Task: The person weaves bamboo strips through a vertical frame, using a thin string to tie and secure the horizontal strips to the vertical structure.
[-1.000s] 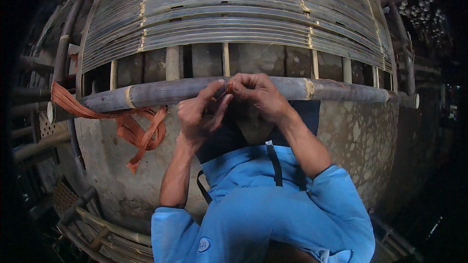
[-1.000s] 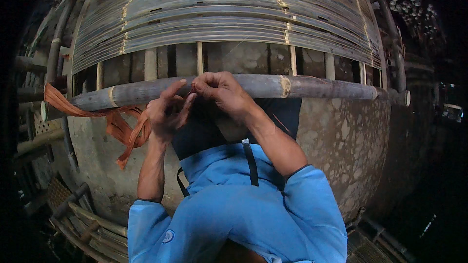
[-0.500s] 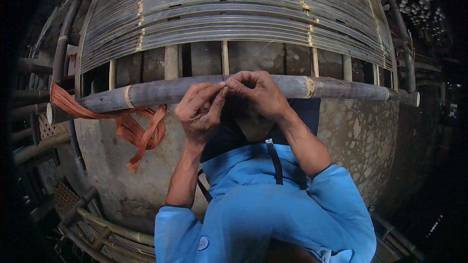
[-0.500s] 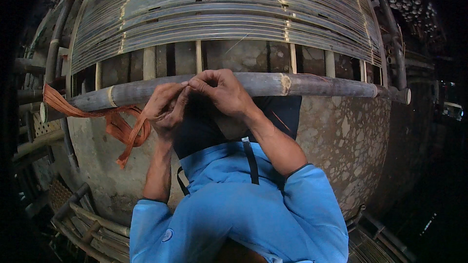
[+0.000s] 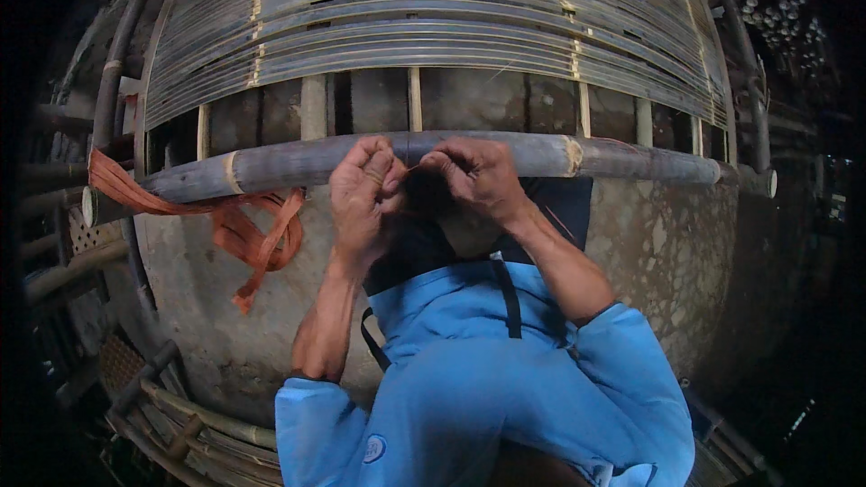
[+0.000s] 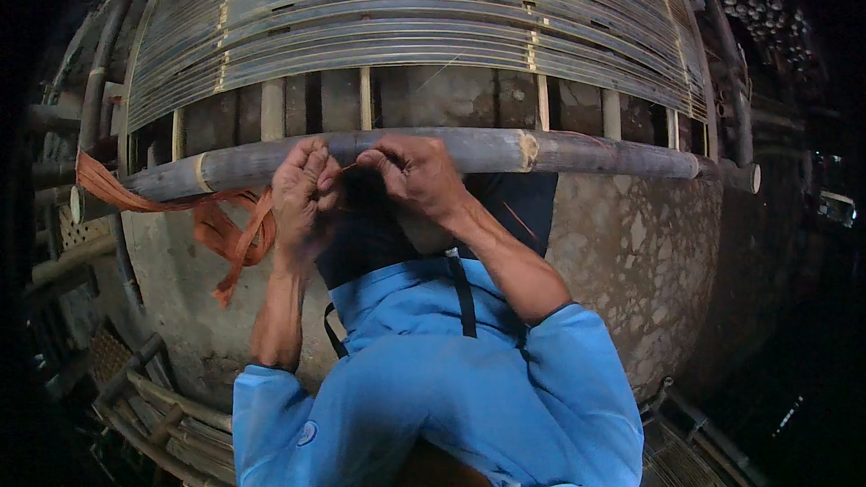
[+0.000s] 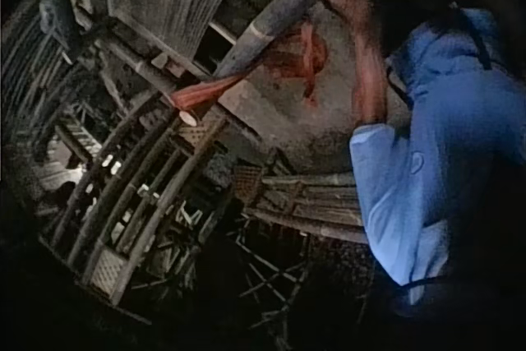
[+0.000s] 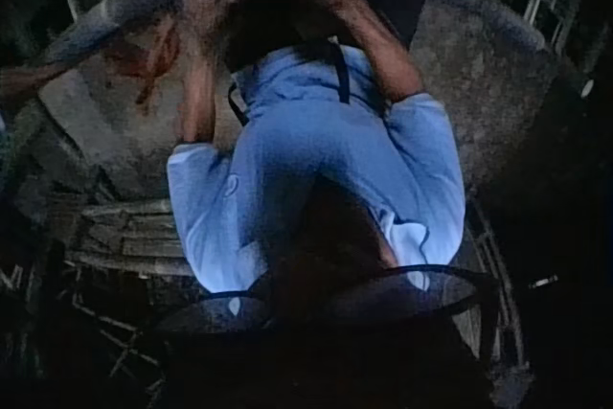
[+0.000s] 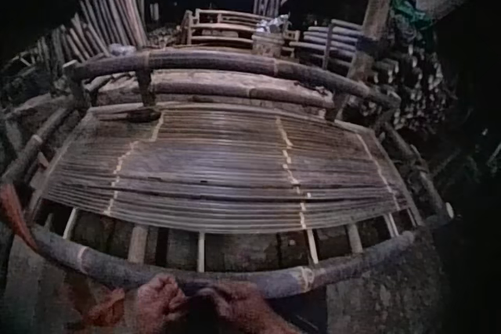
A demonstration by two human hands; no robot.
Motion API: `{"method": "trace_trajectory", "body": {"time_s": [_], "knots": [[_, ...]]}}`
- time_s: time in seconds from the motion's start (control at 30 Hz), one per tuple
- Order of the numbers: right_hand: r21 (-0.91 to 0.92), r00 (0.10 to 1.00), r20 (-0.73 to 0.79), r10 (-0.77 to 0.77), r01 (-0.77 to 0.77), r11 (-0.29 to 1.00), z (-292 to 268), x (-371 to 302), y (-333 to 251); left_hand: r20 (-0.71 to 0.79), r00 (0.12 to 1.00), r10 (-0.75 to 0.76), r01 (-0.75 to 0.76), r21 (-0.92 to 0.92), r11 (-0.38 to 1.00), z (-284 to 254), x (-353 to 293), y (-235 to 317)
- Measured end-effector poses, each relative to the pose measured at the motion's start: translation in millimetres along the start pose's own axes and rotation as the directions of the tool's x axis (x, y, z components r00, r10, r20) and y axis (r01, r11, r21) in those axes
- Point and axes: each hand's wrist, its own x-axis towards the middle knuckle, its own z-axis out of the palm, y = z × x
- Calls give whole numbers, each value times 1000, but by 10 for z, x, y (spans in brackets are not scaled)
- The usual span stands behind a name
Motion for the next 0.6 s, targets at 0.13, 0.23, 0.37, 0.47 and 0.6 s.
{"method": "trace_trajectory", "body": {"time_s": [0.13, 0.23, 0.37, 0.47, 0.6], "knots": [[101, 999, -25, -38, 40, 994, -117, 58, 27, -22, 988, 155, -87, 744, 663, 172, -46, 418], [-55, 985, 102, 140, -135, 989, -399, 265, -15, 122, 977, 178, -121, 993, -20, 47, -50, 734], [-69, 986, 110, 122, -115, 991, -454, 441, -65, 172, 979, -108, -130, 939, 317, 99, 32, 922], [69, 984, 179, 4, -17, 998, -368, 466, 13, 285, 959, 10, -199, 643, 740, 308, 100, 876], [175, 974, 220, 54, -94, 980, -267, 475, 88, 376, 920, 115, -297, 471, 831, 402, 276, 810]]}}
